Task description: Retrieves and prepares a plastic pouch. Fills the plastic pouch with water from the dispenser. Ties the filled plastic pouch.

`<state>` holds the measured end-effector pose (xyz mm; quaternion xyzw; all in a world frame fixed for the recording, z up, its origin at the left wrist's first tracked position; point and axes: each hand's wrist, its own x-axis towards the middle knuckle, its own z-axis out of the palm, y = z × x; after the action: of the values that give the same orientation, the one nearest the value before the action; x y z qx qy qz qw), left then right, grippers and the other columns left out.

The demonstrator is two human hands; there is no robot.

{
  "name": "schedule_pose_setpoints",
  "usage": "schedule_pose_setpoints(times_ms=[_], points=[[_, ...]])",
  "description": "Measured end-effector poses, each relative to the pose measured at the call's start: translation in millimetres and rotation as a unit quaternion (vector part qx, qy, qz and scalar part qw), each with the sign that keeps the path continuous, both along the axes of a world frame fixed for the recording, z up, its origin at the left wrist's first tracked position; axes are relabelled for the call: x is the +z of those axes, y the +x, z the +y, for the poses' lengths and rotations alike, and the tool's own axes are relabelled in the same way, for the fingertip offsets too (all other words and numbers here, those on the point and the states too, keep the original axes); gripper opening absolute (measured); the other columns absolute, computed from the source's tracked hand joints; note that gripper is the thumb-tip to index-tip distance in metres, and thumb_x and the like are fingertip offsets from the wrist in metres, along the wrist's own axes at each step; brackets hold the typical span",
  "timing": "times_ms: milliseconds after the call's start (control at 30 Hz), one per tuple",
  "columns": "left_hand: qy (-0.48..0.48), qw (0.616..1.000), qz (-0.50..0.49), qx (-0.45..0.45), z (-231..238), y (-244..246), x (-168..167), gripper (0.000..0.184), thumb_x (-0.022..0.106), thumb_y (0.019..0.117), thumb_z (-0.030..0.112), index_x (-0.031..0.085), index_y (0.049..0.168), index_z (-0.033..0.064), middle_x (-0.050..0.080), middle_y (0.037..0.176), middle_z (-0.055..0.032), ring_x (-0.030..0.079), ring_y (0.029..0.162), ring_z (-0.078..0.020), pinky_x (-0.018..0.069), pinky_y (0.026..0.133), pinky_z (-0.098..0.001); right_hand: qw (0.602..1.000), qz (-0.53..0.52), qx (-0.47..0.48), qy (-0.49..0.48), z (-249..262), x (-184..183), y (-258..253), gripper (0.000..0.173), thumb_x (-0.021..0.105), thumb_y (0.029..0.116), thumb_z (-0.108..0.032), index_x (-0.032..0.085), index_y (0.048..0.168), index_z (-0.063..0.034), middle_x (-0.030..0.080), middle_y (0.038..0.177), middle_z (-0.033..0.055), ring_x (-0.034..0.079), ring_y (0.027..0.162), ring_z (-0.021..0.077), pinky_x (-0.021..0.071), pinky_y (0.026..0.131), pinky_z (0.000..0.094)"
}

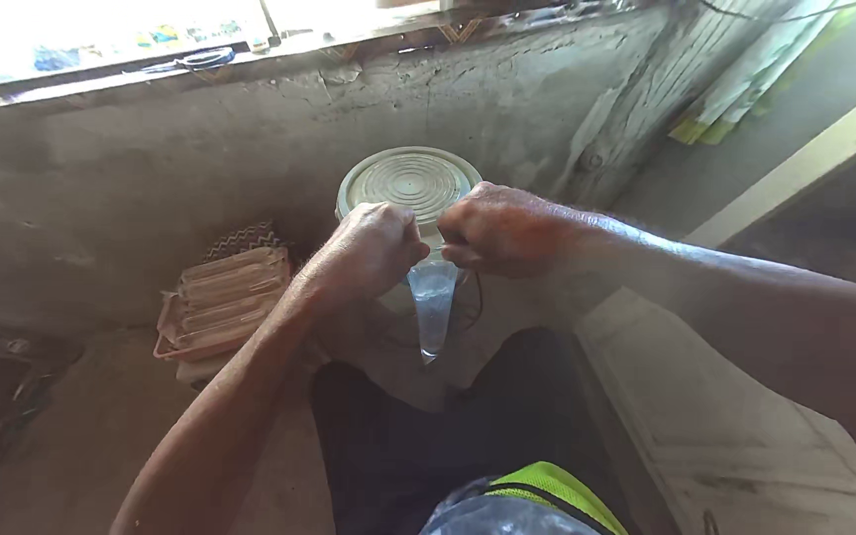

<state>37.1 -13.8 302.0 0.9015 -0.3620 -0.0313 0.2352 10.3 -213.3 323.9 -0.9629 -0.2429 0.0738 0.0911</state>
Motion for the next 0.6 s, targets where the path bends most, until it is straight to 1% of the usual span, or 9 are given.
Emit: schedule_pose_setpoints(times_ms=[100,167,200,267,333,400,533,567,600], points=[[-0.002,1.0,0.006,0.002,3.6,4.9,3.8,0.021,0.068,0.0994,0.018,0.065,0.081,0.0079,0.059,0.063,-0.0026,0.057,0.054,-0.0137,0.0476,0.05,-0.0326,0.997,-0.018,0.019,0.073,-4.4,-3.2,7.0,0.025,0.068,0.0966,-0.015,0.062,0.073,-0.0094,0.053,0.061,0.0002,0.054,0.055,0.0145,0.042,0.051,0.0352],[-0.002,1.0,0.021,0.014,7.4,5.5,6.9,0.016,0.068,0.0991,0.017,0.066,0.085,0.0084,0.061,0.067,-0.0026,0.059,0.056,-0.0132,0.0508,0.052,-0.0327,0.989,0.009,0.017,0.147,-7.3,-7.1,12.4,0.025,0.067,0.0961,-0.012,0.062,0.072,-0.0078,0.053,0.058,0.0009,0.051,0.05,0.0127,0.0403,0.048,0.0321],[0.004,0.999,0.029,0.024,8.0,4.0,9.4,0.014,0.068,0.0989,0.015,0.067,0.087,0.0088,0.062,0.068,-0.0027,0.06,0.057,-0.0134,0.0514,0.053,-0.0328,0.985,0.04,-0.003,0.168,-6.4,-8.0,13.4,0.025,0.066,0.098,-0.012,0.062,0.074,-0.0069,0.054,0.058,0.0023,0.052,0.049,0.0127,0.0417,0.046,0.031],[0.025,0.998,0.029,0.043,6.3,0.2,12.9,0.011,0.067,0.0983,0.013,0.067,0.088,0.0094,0.063,0.069,-0.0025,0.061,0.059,-0.0137,0.0522,0.055,-0.0336,0.978,0.079,-0.039,0.19,-2.7,-13.2,14.8,0.022,0.063,0.1007,-0.012,0.062,0.08,-0.0053,0.06,0.063,0.0056,0.059,0.051,0.0145,0.051,0.049,0.0313],[0.032,0.998,0.026,0.05,4.4,-1.4,13.6,0.011,0.067,0.0971,0.011,0.067,0.087,0.0091,0.062,0.068,-0.0027,0.06,0.059,-0.0147,0.0502,0.055,-0.0344,0.973,0.077,-0.066,0.206,4.2,-20.0,13.0,0.02,0.062,0.0996,-0.008,0.061,0.08,-0.0036,0.063,0.065,0.0078,0.062,0.053,0.0161,0.0529,0.052,0.0324],[0.022,0.998,0.015,0.055,7.1,-0.8,13.5,0.011,0.068,0.0956,0.009,0.066,0.085,0.0097,0.062,0.068,-0.0025,0.06,0.058,-0.0145,0.0509,0.053,-0.0344,0.97,0.064,-0.082,0.221,11.3,-23.6,11.3,0.02,0.064,0.0968,-0.005,0.059,0.078,-0.0034,0.061,0.063,0.0084,0.061,0.052,0.0167,0.0527,0.051,0.0329],[-0.059,0.993,-0.047,0.088,25.5,-10.5,20.3,0.002,0.069,0.0961,0.01,0.069,0.094,0.009,0.067,0.078,-0.0048,0.063,0.064,-0.0166,0.0531,0.057,-0.0378,0.968,0.026,-0.084,0.235,22.0,-21.8,11.8,0.023,0.066,0.0911,-0.002,0.056,0.072,-0.0064,0.055,0.061,0.0064,0.055,0.049,0.0163,0.0478,0.046,0.0334],[-0.082,0.989,-0.052,0.107,31.3,-15.7,22.1,0.005,0.069,0.0968,0.012,0.068,0.1,0.0082,0.068,0.085,-0.006,0.065,0.07,-0.0176,0.0552,0.062,-0.0397,0.969,0.023,-0.082,0.233,23.5,-20.6,12.1,0.023,0.067,0.0907,-0.002,0.057,0.071,-0.0069,0.056,0.062,0.0064,0.055,0.049,0.0164,0.0484,0.045,0.0338],[-0.1,0.986,-0.049,0.12,38.7,-19.9,20.5,0.016,0.072,0.0957,0.017,0.066,0.108,0.0082,0.069,0.092,-0.0062,0.067,0.075,-0.0171,0.0577,0.066,-0.0389,0.969,0.024,-0.079,0.233,24.2,-19.5,13.0,0.023,0.067,0.0904,-0.002,0.057,0.07,-0.0071,0.056,0.061,0.0064,0.055,0.048,0.0163,0.0485,0.044,0.0338]])
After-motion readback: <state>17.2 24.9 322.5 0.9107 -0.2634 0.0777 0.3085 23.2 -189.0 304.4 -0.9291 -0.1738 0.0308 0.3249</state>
